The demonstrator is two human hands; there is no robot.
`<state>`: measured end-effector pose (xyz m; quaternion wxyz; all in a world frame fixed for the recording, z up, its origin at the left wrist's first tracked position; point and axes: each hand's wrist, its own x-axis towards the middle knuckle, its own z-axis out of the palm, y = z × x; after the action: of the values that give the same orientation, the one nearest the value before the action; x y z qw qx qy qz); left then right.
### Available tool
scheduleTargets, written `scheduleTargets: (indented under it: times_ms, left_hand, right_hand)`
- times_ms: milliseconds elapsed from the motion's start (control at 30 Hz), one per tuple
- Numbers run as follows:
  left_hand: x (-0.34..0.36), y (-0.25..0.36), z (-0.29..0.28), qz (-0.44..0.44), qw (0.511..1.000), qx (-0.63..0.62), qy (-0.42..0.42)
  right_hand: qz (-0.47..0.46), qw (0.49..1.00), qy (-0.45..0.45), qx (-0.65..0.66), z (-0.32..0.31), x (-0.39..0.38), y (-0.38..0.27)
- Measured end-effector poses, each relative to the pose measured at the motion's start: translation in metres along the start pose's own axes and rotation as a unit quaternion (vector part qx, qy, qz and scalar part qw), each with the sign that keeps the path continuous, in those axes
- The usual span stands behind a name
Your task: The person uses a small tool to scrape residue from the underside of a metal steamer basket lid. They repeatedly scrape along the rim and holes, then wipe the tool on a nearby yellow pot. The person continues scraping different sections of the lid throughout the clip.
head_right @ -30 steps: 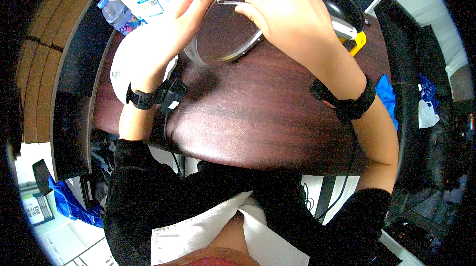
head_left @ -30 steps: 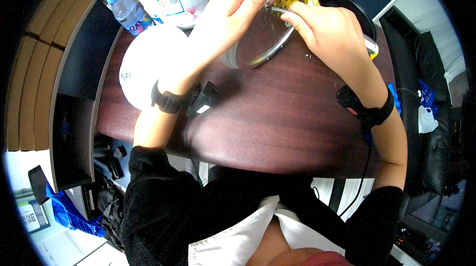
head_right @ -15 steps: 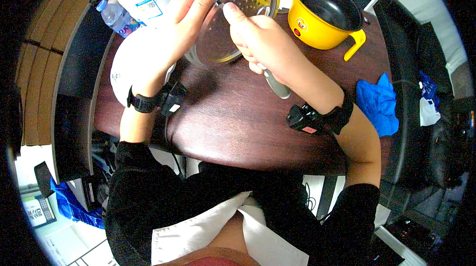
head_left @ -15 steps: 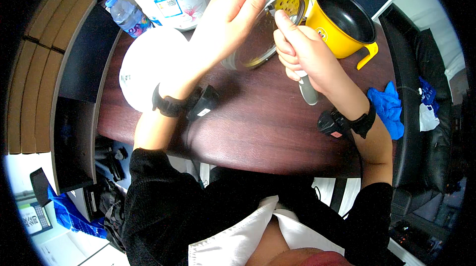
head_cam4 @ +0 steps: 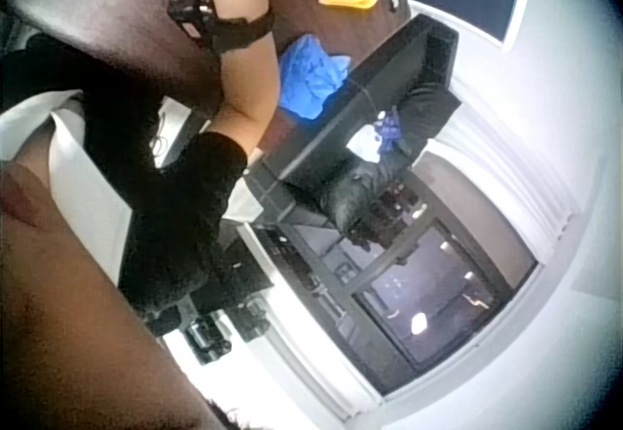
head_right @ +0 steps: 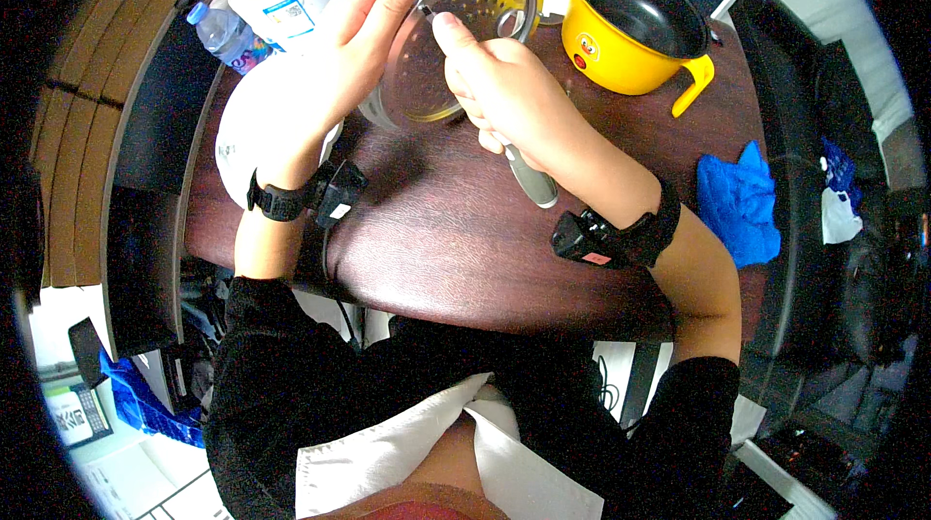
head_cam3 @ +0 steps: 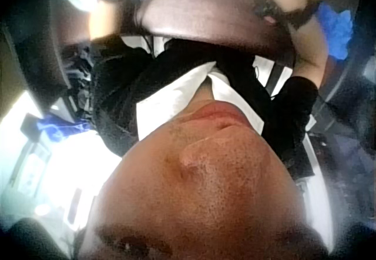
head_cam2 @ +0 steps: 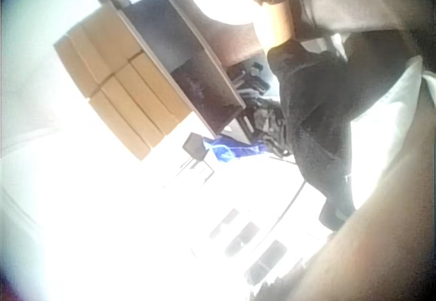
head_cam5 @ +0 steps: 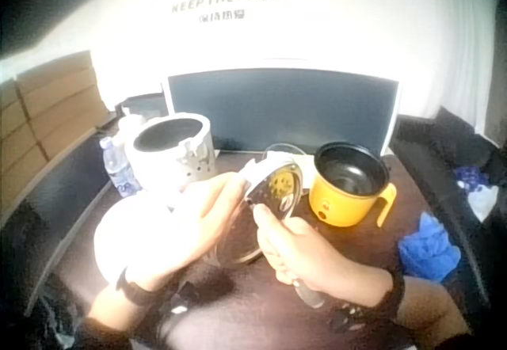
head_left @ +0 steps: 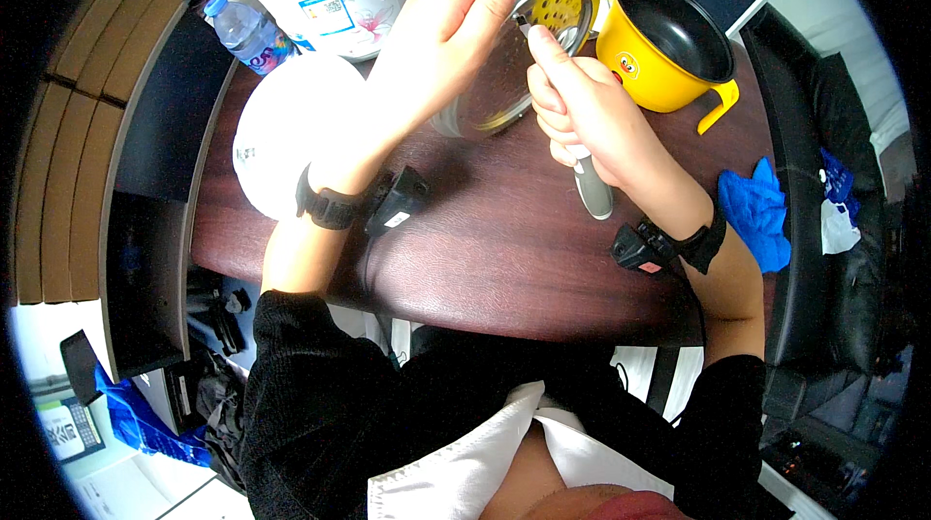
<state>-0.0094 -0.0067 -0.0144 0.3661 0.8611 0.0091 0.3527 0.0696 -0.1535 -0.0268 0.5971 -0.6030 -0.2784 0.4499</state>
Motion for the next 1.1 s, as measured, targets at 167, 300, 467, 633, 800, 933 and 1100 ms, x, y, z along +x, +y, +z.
scheduleTargets:
  times_ms: [167,300,467,633,800,933,1100]
  left_hand:
    - [-0.001,0.005,0.000,0.018,0.999,0.037,0.011]
    - [-0.003,0.008,0.001,-0.006,0.998,0.054,0.016]
    - [-0.002,0.005,0.000,0.027,0.995,0.086,0.052]
    - [-0.003,0.010,-0.001,0.015,0.994,0.095,0.043]
    - [-0.005,0.009,-0.001,0.049,0.993,0.095,0.055]
    - [-0.006,0.015,-0.003,0.034,0.995,0.092,0.032]
    - [-0.004,0.016,0.000,0.040,0.995,0.085,0.031]
  right_hand:
    - [0.002,0.996,0.047,-0.070,0.006,-0.004,-0.005]
    - [-0.088,0.975,0.086,-0.183,-0.001,0.005,0.002]
    - [-0.382,0.779,0.189,-0.460,-0.016,0.023,0.002]
    - [-0.461,0.559,0.238,-0.647,-0.028,0.014,-0.013]
    - [-0.462,0.484,0.209,-0.713,-0.030,0.003,-0.035]
    - [-0.456,0.536,0.199,-0.683,-0.033,-0.002,-0.040]
    - [-0.103,0.957,0.127,-0.241,-0.027,-0.007,-0.029]
